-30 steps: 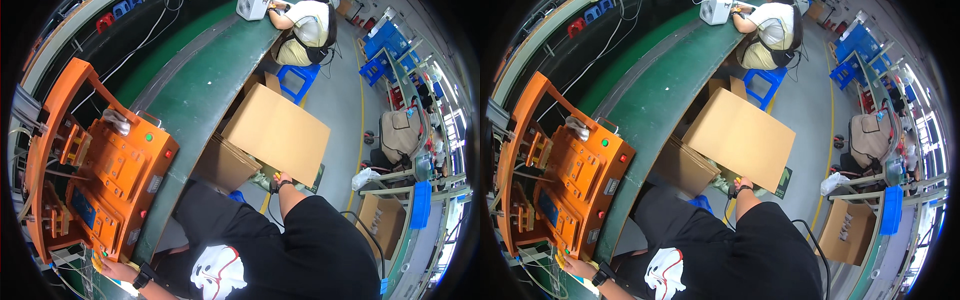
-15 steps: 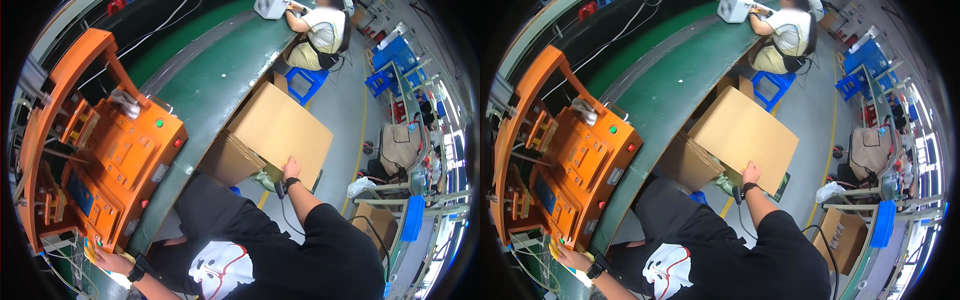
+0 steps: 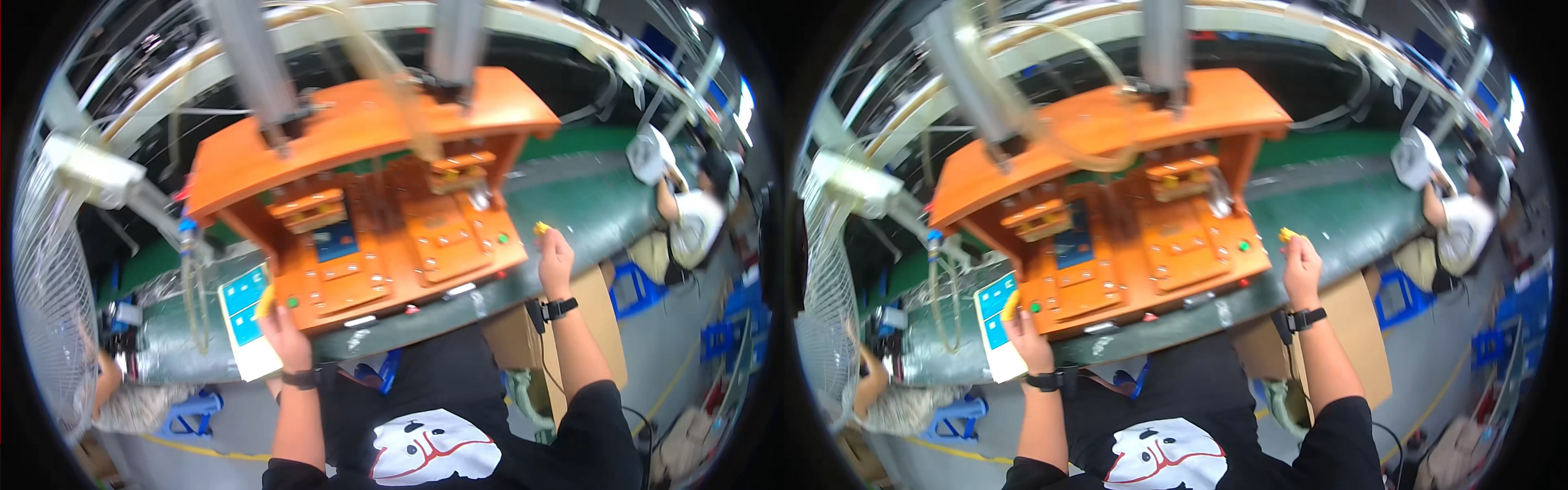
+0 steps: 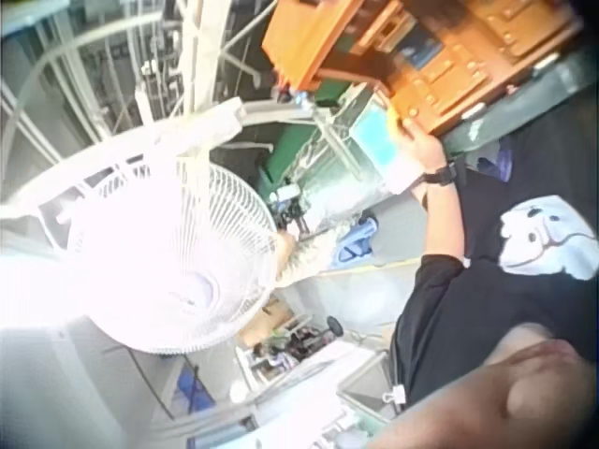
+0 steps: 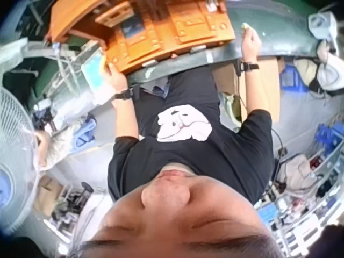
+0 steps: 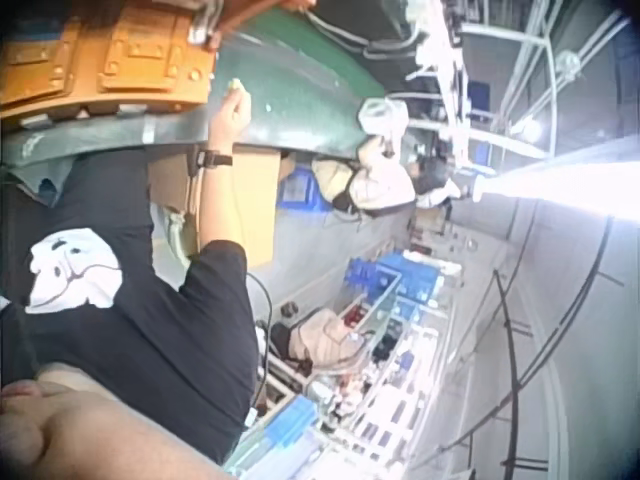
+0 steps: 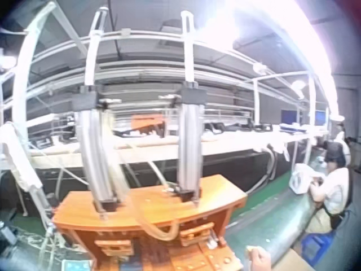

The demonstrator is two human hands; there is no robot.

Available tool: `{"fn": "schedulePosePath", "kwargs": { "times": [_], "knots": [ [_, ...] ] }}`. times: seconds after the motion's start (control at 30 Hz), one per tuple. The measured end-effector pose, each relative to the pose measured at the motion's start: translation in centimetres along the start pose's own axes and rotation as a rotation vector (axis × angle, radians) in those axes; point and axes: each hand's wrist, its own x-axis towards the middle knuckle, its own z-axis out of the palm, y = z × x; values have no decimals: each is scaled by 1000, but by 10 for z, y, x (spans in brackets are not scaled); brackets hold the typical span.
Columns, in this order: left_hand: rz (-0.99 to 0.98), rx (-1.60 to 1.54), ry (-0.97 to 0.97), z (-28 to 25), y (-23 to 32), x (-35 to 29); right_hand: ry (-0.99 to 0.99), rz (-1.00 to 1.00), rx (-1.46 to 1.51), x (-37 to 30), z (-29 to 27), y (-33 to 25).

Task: Assemble small plastic components using a pneumatic press machine and organize them into a box.

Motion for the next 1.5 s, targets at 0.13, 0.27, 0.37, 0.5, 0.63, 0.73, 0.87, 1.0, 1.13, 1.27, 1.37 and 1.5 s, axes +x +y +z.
{"fn": "schedulePosePath", "kwargs": {
  "times": [0.13, 0.27, 0.37, 0.5, 0.63, 0.73, 0.87, 1.0, 1.13, 1.27, 1.37, 1.5],
  "knots": [
    [80, 81, 17, -12, 4, -3, 52, 178, 116, 16, 43, 41],
    [103, 100, 12, -5, 5, -2, 95, 251, 36, 13, 43, 86],
    [130, 187, 22, -7, -2, -2, 216, 233, 140, 14, 54, 82],
    [113, 128, 52, -11, -6, -1, 76, 422, 176, 19, 45, 79],
    [86, 135, 9, -16, -6, -3, 45, 618, 705, 7, 17, 23],
    [96, 233, 38, -12, 8, -11, -71, 567, 983, -31, 0, -35],
    [126, 244, -27, -4, 54, -43, -466, 623, 1306, -93, 4, -121],
    [0, -137, -467, 33, 113, -64, -1125, 665, 1227, -127, 30, -173],
    [-263, -497, -612, 54, 130, -68, -1501, 654, 1164, -139, 65, -203],
    [-285, -502, -597, 39, 131, -78, -1589, 645, 1196, -148, 81, -216],
    [-342, -411, -571, 38, 139, -82, -1596, 633, 1290, -162, 87, -216],
    [-286, -369, -519, 24, 124, -93, -1729, 762, 1286, -177, 118, -207]
  ]
}}
